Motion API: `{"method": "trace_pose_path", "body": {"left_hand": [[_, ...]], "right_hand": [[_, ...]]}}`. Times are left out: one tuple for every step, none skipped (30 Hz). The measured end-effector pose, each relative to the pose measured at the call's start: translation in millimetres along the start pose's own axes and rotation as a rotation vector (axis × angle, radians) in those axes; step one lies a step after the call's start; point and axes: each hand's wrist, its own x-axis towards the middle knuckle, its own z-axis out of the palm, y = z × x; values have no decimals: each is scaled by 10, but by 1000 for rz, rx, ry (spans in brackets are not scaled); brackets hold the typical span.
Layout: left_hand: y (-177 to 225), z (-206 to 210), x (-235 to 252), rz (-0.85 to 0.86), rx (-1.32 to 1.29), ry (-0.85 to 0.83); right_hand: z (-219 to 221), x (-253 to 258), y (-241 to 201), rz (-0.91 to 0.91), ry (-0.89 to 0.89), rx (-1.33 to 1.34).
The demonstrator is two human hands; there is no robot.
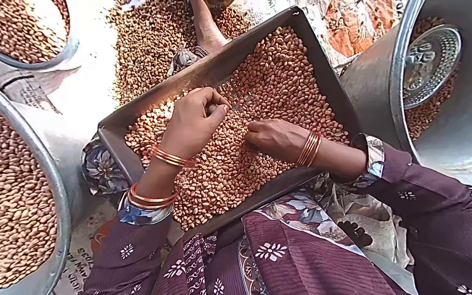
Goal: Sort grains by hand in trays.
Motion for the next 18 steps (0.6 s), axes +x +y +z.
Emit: {"method": "trace_pose_path", "body": {"left_hand": [[4,43,68,16,98,8],[0,83,126,21,162,5],[-13,117,174,23,188,-3],[-26,144,211,19,178,-12],[-37,165,241,6,143,-19],[-47,175,261,-22,83,-30],[-52,173,276,-57,-1,-48],[-63,179,290,-92,-97,-65],[-67,191,298,-131,-201,-82],[-48,196,297,-177,-319,-116],[-19,207,289,-217,-449,-147],[14,230,274,-258,-592,-172],[49,250,249,-301,-736,-199],[59,252,226,-320,-853,-242],[55,241,210,-319,-912,-278],[32,231,200,-295,-897,-278],[-18,211,189,-232,-806,-260],[-73,183,160,-148,-636,-201]], "right_hand": [[11,-8,-19,-1,-1,-7],[40,-2,-6,-7,-4,-4],[76,13,37,-9,-12,11],[77,22,84,7,-21,44],[34,20,133,41,-27,79],[-25,8,182,71,10,84],[-127,4,208,115,44,66],[-233,6,218,145,103,27],[-339,8,200,159,173,-7],[-438,15,163,149,250,-25],[-517,34,123,110,331,-19],[-582,54,78,57,387,9],[-636,77,30,8,419,41],[-675,116,2,-28,443,52],[-702,153,-3,-43,459,45],[-719,182,15,-40,466,25],[-728,199,52,-23,455,6],[-726,204,101,-6,429,1]]}}
